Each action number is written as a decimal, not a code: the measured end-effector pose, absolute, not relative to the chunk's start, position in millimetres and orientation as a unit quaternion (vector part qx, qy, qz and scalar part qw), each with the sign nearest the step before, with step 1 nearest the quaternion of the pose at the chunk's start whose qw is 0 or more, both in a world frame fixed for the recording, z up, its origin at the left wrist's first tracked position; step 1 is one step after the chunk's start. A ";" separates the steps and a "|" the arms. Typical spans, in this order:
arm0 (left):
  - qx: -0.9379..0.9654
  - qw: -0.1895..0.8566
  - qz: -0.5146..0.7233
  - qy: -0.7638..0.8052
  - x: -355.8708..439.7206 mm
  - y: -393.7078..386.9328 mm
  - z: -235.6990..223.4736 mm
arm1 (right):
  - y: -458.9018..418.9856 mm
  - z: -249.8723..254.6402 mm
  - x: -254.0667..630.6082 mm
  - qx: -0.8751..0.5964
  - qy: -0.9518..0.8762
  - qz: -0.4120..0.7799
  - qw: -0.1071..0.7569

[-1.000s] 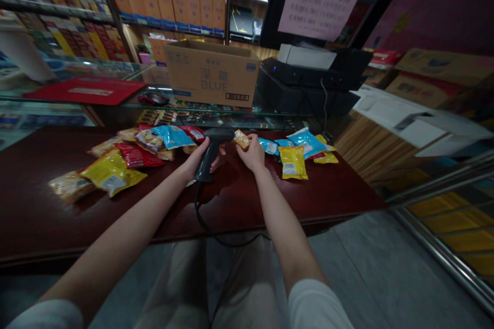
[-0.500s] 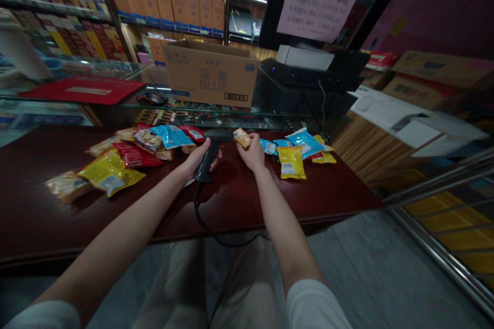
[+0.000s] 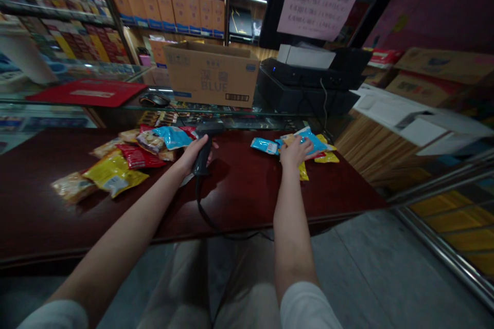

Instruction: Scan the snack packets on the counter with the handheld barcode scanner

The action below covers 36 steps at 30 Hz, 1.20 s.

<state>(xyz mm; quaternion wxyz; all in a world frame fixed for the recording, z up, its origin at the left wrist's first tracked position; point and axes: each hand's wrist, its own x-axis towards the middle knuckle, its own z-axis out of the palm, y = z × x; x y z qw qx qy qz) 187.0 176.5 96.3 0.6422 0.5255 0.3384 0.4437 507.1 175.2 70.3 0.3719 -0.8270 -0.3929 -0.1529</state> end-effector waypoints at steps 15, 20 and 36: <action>0.638 0.632 0.294 0.326 118.7 296.4 169.8 | 178.9 67.9 495.0 -0.834 -0.437 -0.134 0.309; 0.618 0.675 0.228 0.331 100.2 327.6 161.5 | 178.7 70.6 492.5 -0.841 -0.443 -0.122 0.284; 0.488 0.772 0.264 0.310 127.1 329.0 124.1 | 179.1 74.3 492.3 -0.855 -0.441 -0.096 0.254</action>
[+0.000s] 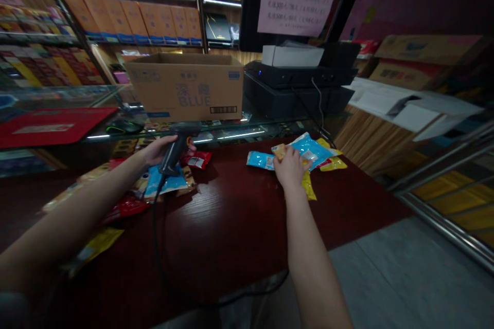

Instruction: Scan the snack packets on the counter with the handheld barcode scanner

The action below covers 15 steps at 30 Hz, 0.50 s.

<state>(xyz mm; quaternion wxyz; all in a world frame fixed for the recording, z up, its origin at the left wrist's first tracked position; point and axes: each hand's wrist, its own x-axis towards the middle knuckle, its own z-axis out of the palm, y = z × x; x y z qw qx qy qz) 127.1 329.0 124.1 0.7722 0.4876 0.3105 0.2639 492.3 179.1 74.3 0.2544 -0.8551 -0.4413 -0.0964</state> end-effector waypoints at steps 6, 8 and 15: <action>0.489 0.802 0.257 0.227 151.1 331.4 107.2 | 179.5 72.9 492.0 -0.851 -0.450 -0.084 0.256; 0.488 0.810 0.254 0.206 159.3 332.6 103.3 | 179.8 71.8 490.9 -0.851 -0.450 -0.082 0.258; 0.475 0.836 0.238 0.137 189.8 332.3 93.4 | 185.1 71.6 478.7 -0.790 -0.478 -0.174 0.342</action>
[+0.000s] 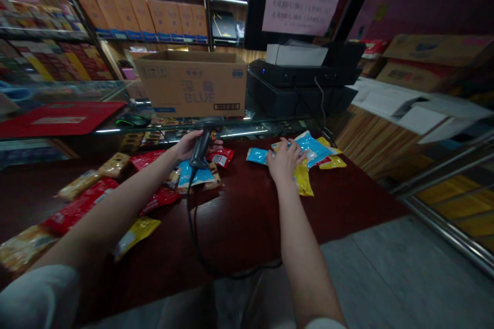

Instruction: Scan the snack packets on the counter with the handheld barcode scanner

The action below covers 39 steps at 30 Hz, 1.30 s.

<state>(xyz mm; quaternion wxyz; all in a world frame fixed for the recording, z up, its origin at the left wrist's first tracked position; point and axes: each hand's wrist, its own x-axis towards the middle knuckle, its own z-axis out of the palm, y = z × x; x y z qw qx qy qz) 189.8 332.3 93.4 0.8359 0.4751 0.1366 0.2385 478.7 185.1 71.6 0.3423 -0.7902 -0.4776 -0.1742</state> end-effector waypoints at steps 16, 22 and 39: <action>0.566 0.663 0.397 0.287 194.0 232.5 167.4 | 202.4 43.7 418.3 -0.643 -0.727 -0.014 0.239; 0.562 0.676 0.373 0.297 141.2 165.0 122.6 | 206.1 46.0 424.2 -0.664 -0.687 0.036 0.292; 0.494 0.761 0.360 0.217 160.1 209.2 112.2 | 221.8 46.9 445.1 -0.471 -0.483 0.331 0.660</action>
